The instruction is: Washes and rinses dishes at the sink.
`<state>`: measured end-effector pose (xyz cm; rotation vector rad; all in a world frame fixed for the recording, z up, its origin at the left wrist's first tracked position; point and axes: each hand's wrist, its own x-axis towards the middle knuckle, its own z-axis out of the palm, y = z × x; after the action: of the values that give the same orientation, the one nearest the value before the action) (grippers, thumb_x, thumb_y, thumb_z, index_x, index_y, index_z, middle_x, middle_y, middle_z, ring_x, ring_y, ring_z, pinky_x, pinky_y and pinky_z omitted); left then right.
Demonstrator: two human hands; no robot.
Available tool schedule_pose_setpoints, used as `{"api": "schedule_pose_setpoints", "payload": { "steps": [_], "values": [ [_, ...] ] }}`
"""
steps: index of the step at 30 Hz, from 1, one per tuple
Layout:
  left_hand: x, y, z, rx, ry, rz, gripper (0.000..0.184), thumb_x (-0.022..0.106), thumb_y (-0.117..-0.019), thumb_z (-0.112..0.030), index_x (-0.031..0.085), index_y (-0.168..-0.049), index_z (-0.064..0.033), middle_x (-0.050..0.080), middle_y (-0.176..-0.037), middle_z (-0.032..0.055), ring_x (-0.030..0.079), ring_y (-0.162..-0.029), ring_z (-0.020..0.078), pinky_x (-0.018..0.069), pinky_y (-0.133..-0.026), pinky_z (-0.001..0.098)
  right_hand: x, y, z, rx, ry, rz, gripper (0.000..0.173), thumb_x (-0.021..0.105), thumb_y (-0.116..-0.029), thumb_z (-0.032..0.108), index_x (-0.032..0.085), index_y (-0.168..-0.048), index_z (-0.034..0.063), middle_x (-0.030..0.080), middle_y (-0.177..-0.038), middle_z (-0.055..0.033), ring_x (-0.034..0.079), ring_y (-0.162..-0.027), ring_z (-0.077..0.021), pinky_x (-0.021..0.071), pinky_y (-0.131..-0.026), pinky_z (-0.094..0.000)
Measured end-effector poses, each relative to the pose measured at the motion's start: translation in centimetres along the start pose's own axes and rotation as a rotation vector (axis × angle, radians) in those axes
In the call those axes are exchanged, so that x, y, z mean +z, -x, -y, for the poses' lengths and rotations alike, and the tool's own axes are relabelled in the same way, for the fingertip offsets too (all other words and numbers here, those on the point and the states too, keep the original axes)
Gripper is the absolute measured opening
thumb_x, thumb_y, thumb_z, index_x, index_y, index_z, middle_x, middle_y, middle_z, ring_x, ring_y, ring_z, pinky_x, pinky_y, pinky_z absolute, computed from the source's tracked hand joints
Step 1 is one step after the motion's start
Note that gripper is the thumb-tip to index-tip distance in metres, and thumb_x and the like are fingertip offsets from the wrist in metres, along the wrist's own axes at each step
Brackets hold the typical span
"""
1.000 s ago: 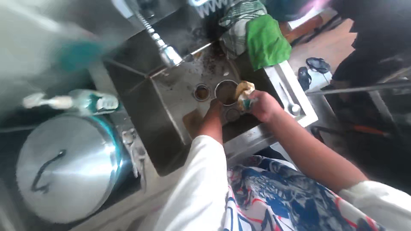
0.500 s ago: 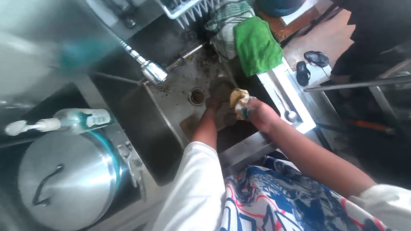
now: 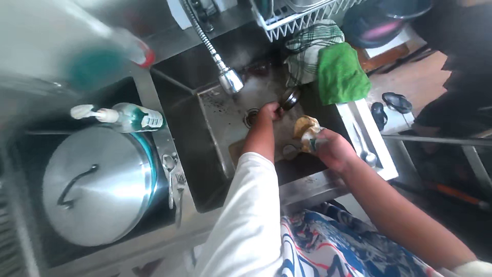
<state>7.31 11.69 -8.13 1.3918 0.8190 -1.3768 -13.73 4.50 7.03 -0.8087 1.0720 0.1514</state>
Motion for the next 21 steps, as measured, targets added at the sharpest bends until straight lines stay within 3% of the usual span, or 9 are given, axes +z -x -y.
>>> {"api": "schedule_pose_setpoints", "payload": {
  "steps": [5,13,17,21],
  "values": [
    [-2.0,0.8,2.2,0.011,0.141,0.093,0.022,0.043,-0.1066,-0.023,0.052,-0.09,-0.0109,0.05,-0.065,0.0007,0.05,-0.049,0.0087,0.0466,-0.046,0.0206,0.2,0.0,-0.6,0.005,-0.03,0.022,0.025,0.039,-0.1025,0.008,0.054,-0.121,0.0047,0.067,-0.096,-0.0098,0.068,-0.084,-0.0188,0.0589,-0.076,-0.0367],
    [-6.6,1.3,5.7,0.032,0.161,-0.039,0.02,0.042,-0.105,-0.018,0.052,-0.091,-0.0091,0.053,-0.066,0.0023,0.051,-0.05,0.0099,0.0461,-0.046,0.0217,-0.7,0.3,-1.8,0.056,-0.078,0.037,0.022,0.038,-0.0999,0.012,0.057,-0.108,0.0088,0.068,-0.094,-0.0073,0.068,-0.085,-0.0185,0.0588,-0.078,-0.0394],
    [-9.0,2.2,6.6,0.09,0.023,-0.12,0.012,0.043,-0.1031,-0.015,0.052,-0.097,-0.0092,0.054,-0.071,0.0024,0.052,-0.053,0.0101,0.0481,-0.05,0.0226,-2.5,-0.2,-2.4,0.055,-0.125,0.079,0.023,0.039,-0.0967,0.018,0.058,-0.108,0.0106,0.068,-0.096,-0.0059,0.068,-0.088,-0.0184,0.0586,-0.082,-0.0413],
    [-10.7,4.9,7.2,0.208,-0.223,-0.278,0.022,0.043,-0.1061,-0.019,0.054,-0.12,-0.0055,0.058,-0.081,0.0037,0.056,-0.06,0.01,0.0509,-0.058,0.0238,-3.6,-0.5,-2.6,-0.009,-0.179,0.128,0.02,0.041,-0.0927,0.014,0.059,-0.101,0.0115,0.07,-0.092,-0.0059,0.07,-0.086,-0.0189,0.0594,-0.081,-0.0413]
  ]
}}
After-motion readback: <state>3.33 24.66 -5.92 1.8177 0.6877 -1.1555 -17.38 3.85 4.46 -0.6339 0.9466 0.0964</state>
